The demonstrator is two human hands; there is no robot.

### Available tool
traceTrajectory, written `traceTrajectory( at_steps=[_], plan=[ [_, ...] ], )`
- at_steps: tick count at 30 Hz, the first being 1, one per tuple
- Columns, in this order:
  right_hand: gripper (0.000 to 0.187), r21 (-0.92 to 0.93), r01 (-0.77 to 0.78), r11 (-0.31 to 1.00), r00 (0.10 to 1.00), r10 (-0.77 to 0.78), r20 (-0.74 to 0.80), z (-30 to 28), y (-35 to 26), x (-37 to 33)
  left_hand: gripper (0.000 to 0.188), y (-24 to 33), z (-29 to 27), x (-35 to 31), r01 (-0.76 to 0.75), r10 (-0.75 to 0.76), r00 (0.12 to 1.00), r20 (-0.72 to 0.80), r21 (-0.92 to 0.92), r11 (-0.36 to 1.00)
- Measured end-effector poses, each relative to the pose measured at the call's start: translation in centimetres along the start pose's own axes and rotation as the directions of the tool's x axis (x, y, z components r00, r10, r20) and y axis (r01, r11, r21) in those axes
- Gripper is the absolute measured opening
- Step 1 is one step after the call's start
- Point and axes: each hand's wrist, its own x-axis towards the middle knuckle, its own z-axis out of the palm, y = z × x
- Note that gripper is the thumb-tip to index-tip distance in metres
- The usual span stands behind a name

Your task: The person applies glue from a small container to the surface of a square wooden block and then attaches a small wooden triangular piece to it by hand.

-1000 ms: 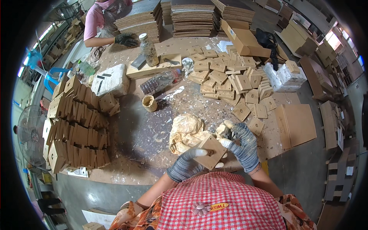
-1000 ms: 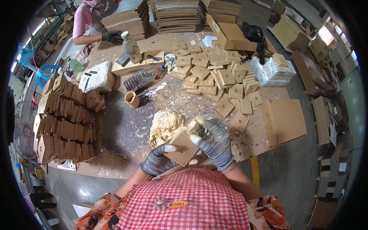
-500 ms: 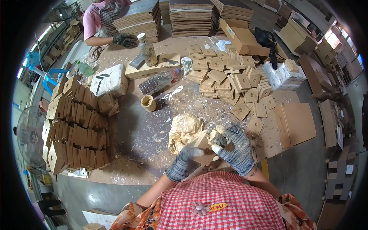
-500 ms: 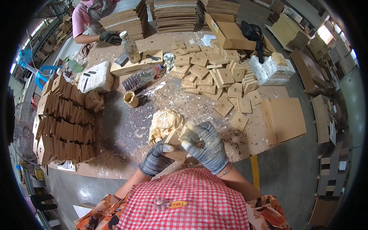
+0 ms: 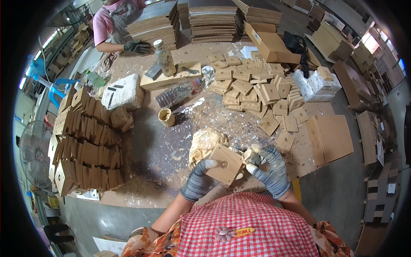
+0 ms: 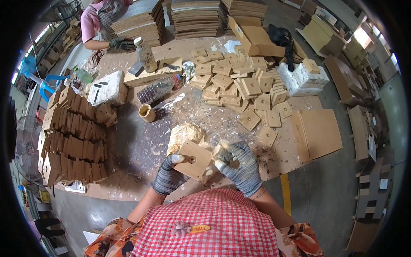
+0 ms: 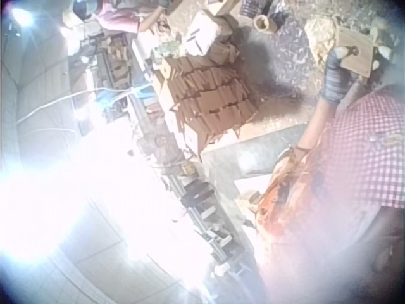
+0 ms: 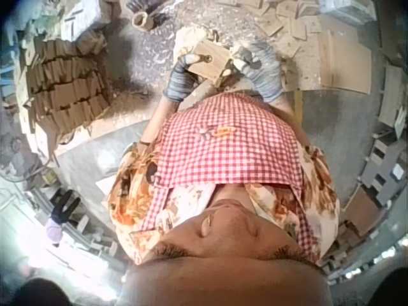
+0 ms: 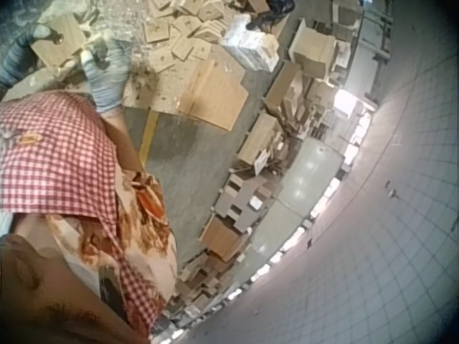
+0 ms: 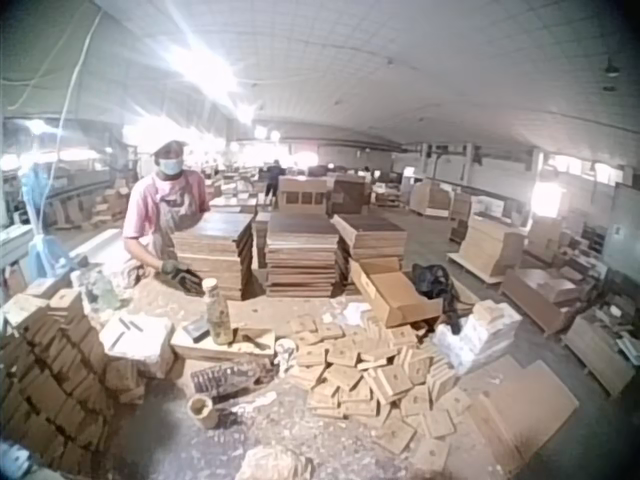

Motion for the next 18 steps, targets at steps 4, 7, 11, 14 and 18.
traceTrajectory(
  at_steps=[4,7,11,14,18],
  plan=[
    [0.045,0.008,0.103,0.995,0.991,-0.102,-0.085,-0.2,0.1,0.2,0.072,-0.2,-0.7,0.4,-0.023,0.028,0.994,-0.109,0.042,0.999],
    [0.047,-0.022,0.154,0.988,0.984,-0.155,-0.084,-0.2,-0.3,0.3,0.066,-0.7,-1.3,0.7,-0.048,0.051,0.99,-0.132,0.023,0.999],
    [0.048,-0.001,0.136,0.991,0.99,-0.136,-0.025,0.3,0.0,0.3,0.054,-1.5,-1.5,1.0,-0.098,0.104,0.975,-0.196,0.041,0.994],
    [0.049,-0.043,0.181,0.983,0.983,-0.181,0.016,0.3,0.2,-0.1,0.053,-2.0,-1.6,1.1,-0.127,0.12,0.972,-0.204,-0.023,0.992],
    [0.049,0.144,0.135,0.98,0.989,-0.143,0.046,1.6,0.1,-1.2,0.054,-1.9,-1.2,1.2,-0.18,0.167,0.963,-0.211,-0.045,0.983]
  ],
)
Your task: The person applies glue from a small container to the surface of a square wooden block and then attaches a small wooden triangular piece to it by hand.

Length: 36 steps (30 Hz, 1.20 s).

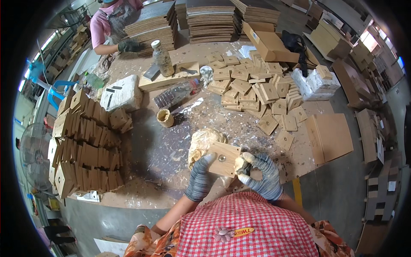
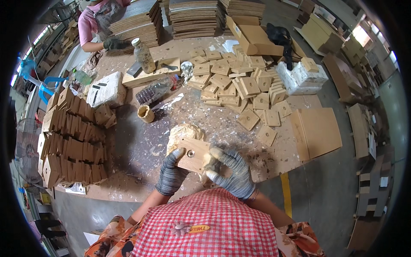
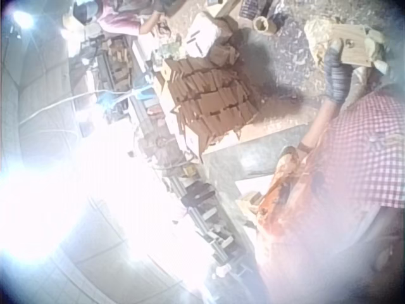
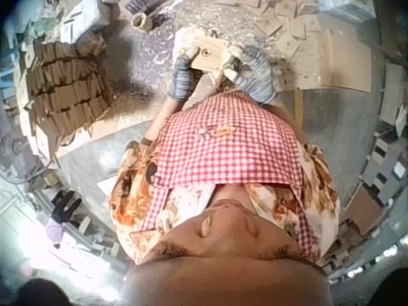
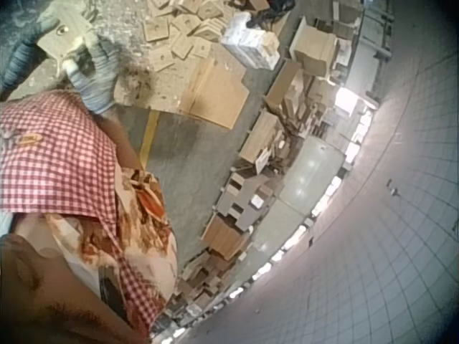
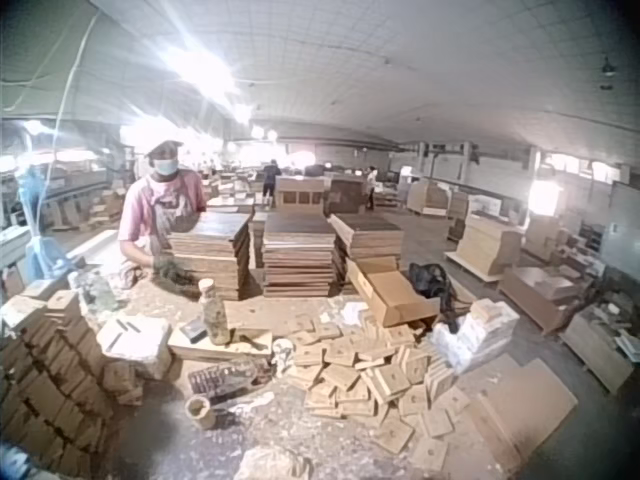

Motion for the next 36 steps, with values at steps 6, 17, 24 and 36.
traceTrajectory(
  at_steps=[6,17,24,36],
  plan=[
    [0.051,-0.051,0.101,0.994,0.992,-0.096,0.084,0.9,-0.5,-0.7,0.057,0.2,-0.8,0.2,0.018,-0.018,1.0,-0.004,-0.061,0.998],
    [0.048,-0.265,0.068,0.962,0.996,-0.079,-0.03,-1.3,0.4,2.0,0.052,-0.4,-1.5,0.3,0.042,-0.042,0.999,0.012,-0.016,0.999],
    [0.048,-0.248,0.037,0.968,0.987,-0.074,-0.14,-2.0,2.0,2.2,0.051,-0.1,-1.4,0.1,0.077,-0.077,0.996,0.037,0.011,0.997],
    [0.046,-0.151,0.11,0.982,0.994,-0.112,-0.009,-0.5,-0.7,0.8,0.05,-0.1,-0.6,-0.1,0.076,-0.076,0.997,0.005,0.008,0.997]
  ],
)
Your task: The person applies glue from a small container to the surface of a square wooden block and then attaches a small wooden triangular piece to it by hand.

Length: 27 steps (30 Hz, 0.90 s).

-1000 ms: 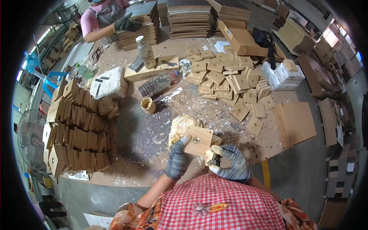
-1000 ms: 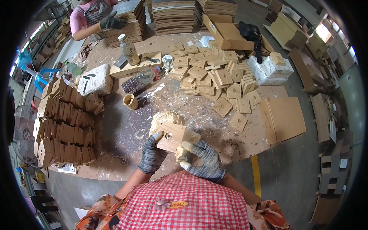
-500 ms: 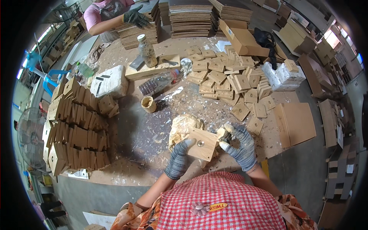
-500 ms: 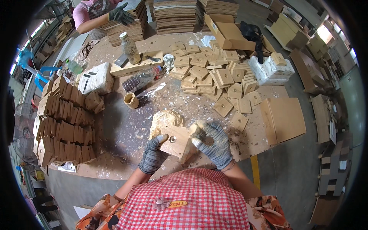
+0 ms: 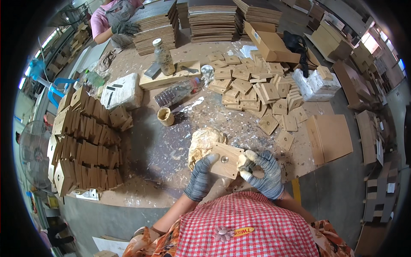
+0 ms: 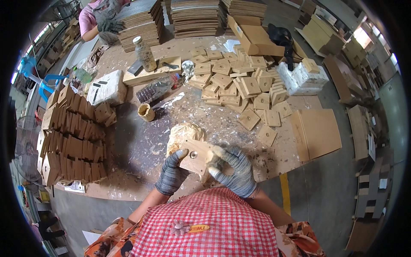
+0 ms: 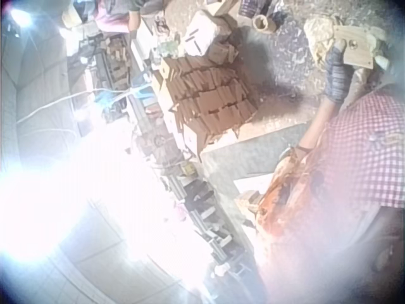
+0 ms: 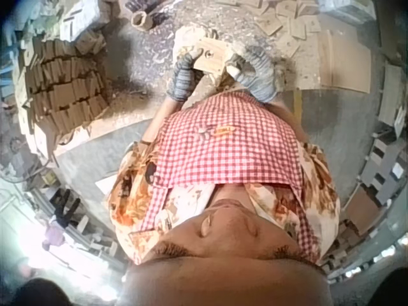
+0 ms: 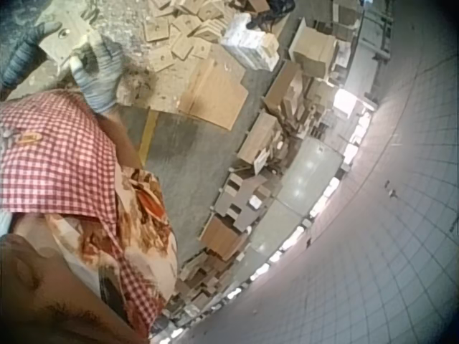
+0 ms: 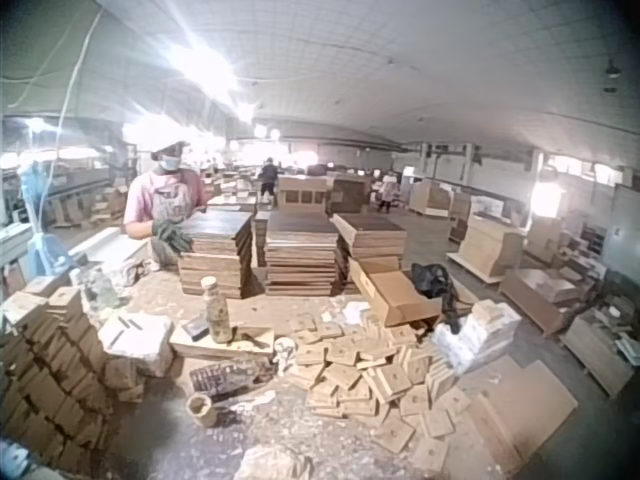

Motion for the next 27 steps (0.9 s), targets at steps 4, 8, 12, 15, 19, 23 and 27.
traceTrajectory(
  at_steps=[4,8,12,15,19,23,27],
  plan=[
    [0.047,-0.047,0.006,0.999,1.0,-0.005,0.027,0.6,0.4,-1.4,0.05,0.0,-0.2,0.4,-0.035,0.035,0.999,-0.012,0.017,0.999],
    [0.053,0.047,0.016,0.999,0.991,-0.022,0.129,0.8,0.1,-1.8,0.054,0.0,-0.4,0.7,-0.091,0.095,0.994,-0.061,0.06,0.994],
    [0.051,0.046,0.003,0.999,0.961,-0.016,0.276,0.2,-1.0,-1.5,0.055,0.0,-0.2,1.0,-0.106,0.106,0.991,-0.079,0.002,0.994],
    [0.051,0.027,0.01,1.0,0.972,-0.016,0.236,0.1,-1.3,-1.3,0.055,0.2,-0.8,1.5,-0.175,0.17,0.983,-0.076,-0.068,0.982],
    [0.053,0.187,-0.193,0.963,0.98,0.181,0.079,1.2,0.7,-1.5,0.055,0.6,-1.2,1.3,-0.052,0.053,0.995,-0.088,0.013,0.999],
    [0.053,-0.004,-0.125,0.992,0.99,0.124,-0.062,0.5,0.3,-0.6,0.05,0.6,0.1,0.6,0.005,-0.004,1.0,-0.021,0.055,0.998],
    [0.051,-0.026,-0.029,0.999,0.997,0.027,-0.077,0.5,-0.2,-0.2,0.035,-0.4,-1.5,0.6,0.026,-0.004,0.995,-0.097,0.221,0.975]
  ],
)
